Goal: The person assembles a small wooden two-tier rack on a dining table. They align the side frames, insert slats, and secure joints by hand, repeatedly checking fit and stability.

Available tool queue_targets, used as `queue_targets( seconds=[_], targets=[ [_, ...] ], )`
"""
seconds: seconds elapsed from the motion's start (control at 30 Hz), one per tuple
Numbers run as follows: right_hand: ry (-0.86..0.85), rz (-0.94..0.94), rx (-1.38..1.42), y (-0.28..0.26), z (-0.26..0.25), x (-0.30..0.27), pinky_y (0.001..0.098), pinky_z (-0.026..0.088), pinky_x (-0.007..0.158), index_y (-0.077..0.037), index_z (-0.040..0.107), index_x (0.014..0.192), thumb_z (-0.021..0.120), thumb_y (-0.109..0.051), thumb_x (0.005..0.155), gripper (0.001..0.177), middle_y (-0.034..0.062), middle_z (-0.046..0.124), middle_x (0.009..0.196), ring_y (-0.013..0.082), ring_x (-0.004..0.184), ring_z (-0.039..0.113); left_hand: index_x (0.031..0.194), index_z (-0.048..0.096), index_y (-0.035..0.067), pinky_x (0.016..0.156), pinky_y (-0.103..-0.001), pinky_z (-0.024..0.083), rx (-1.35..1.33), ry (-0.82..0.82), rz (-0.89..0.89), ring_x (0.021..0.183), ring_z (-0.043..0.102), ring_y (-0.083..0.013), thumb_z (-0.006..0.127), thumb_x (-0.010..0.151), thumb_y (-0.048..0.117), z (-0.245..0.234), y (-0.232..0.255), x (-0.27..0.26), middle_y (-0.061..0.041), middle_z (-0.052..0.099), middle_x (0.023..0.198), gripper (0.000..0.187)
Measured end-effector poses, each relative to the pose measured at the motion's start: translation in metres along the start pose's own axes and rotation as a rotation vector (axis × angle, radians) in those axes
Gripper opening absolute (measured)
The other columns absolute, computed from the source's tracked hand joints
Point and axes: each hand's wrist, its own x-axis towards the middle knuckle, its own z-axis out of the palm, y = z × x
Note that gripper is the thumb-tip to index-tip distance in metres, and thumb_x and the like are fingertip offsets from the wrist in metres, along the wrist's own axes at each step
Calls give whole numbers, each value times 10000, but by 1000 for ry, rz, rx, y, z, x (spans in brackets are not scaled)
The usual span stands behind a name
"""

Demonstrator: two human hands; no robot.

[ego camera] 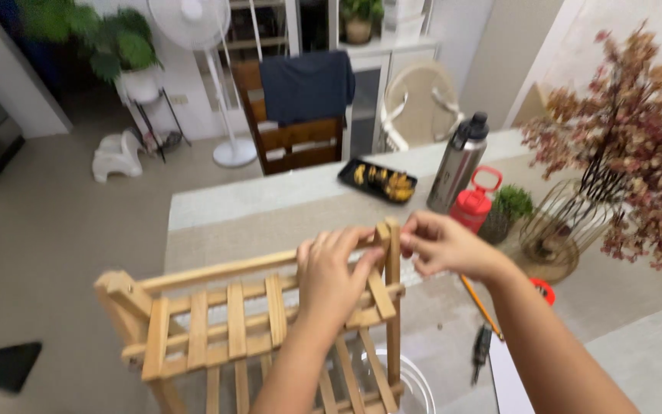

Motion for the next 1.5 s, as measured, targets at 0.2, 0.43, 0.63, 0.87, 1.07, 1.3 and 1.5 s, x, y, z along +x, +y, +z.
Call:
queue_targets(
  seconds=[0.2, 0.43, 0.63, 0.87, 1.07, 1.3, 1.5],
  targets=[
    [247, -655, -764, -12, 15, -12, 307, 565, 629, -55, 662, 1031, 737, -124, 844, 213, 32, 694, 895, 127, 756, 668, 1086, 736, 175, 964, -425, 366, -11, -25, -32, 1058, 637, -222, 723, 877, 385, -3, 2, -1, -12, 757, 1067, 297],
    [-4, -28, -463, -25, -5, -7, 304, 531, 502, -27, 646, 931, 671, -139, 928, 115, 70, 675, 703, 106, 546, 660, 1070, 740, 173, 953, -420, 354, -1, -16, -23, 1063, 640, -223, 729, 862, 381, -1, 6, 0, -6, 764, 1059, 294],
    [-288, 119, -81, -26, -15, 10, 274, 440, 505, -3, 555, 964, 629, -144, 963, 159, 43, 589, 741, 99, 588, 573, 1073, 740, 184, 970, -416, 350, 7, -56, -59, 1066, 642, -210, 725, 867, 399, -1, 6, -2, 7, 769, 1050, 298],
    [95, -420, -688, -29, 6, -22, 316, 580, 630, -42, 647, 1024, 697, -168, 880, 198, 61, 736, 840, 141, 723, 726, 1074, 740, 178, 1019, -441, 332, 21, -50, -43, 1066, 648, -218, 724, 879, 409, -1, 7, -2, -4, 767, 1041, 303],
    [-14, -182, -507, -17, -10, -7, 283, 513, 478, -13, 658, 940, 707, -158, 894, 160, 40, 699, 716, 115, 563, 659, 1076, 737, 173, 991, -441, 350, 2, -35, -26, 1059, 649, -226, 718, 884, 395, -2, 8, -2, -3, 766, 1043, 295],
    [-294, 150, -17, -15, -24, 20, 224, 355, 392, 18, 548, 1010, 648, -167, 988, 212, 40, 580, 695, 57, 509, 498, 1068, 739, 174, 988, -425, 351, 11, -47, -43, 1059, 647, -214, 723, 882, 399, -4, 10, -3, 2, 766, 1036, 292],
    [24, -288, -482, -28, 10, -18, 263, 530, 485, -30, 623, 1020, 661, -151, 910, 168, 40, 703, 804, 92, 594, 666, 1077, 739, 177, 982, -417, 352, 12, -52, -45, 1064, 644, -212, 724, 883, 406, -4, 7, -3, 0, 764, 1042, 300]
  ],
)
